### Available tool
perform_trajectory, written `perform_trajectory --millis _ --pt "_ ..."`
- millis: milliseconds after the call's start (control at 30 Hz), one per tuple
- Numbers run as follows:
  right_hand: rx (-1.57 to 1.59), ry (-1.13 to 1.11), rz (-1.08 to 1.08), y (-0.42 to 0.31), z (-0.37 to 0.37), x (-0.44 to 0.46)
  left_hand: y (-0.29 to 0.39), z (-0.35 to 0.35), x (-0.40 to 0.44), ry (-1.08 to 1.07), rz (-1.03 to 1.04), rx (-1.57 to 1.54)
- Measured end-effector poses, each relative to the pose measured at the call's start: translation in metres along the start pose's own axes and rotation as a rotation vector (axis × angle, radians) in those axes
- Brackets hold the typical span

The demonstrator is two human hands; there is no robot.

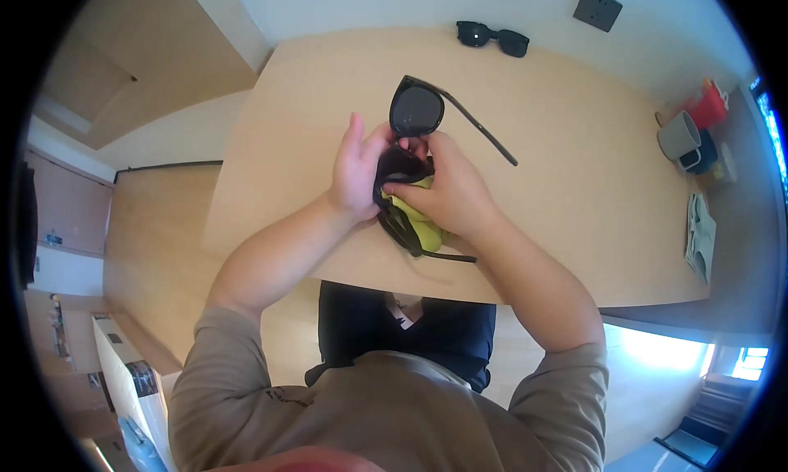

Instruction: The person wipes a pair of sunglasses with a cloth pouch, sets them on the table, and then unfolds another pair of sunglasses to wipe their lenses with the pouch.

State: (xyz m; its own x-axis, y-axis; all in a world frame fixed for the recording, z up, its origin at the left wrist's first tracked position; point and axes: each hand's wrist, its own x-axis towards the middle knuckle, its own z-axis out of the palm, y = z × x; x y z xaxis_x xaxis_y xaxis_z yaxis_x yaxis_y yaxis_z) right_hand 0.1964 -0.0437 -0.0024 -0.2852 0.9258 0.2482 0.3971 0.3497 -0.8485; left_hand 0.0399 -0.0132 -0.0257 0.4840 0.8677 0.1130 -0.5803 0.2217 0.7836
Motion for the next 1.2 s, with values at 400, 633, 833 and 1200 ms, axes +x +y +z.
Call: perform_trajectory --millis 400,633,833,1200 --pt "0.063 0.001 -0.036 0.008 0.002 0.004 0.002 0.000 0.004 0.005 -0.013 -0.020" --pt "0.134 0.026 0.044 0.026 0.006 0.010 -0.003 -0.008 0.008 0.009 0.002 -0.016" --pt "0.085 -0.166 0.014 0.003 -0.017 0.006 0.004 0.002 0.007 0.042 -0.043 -0.082" --pt "0.065 0.223 0.253 0.022 -0.016 0.009 0.020 -0.012 0.005 0.145 -0.095 -0.163"
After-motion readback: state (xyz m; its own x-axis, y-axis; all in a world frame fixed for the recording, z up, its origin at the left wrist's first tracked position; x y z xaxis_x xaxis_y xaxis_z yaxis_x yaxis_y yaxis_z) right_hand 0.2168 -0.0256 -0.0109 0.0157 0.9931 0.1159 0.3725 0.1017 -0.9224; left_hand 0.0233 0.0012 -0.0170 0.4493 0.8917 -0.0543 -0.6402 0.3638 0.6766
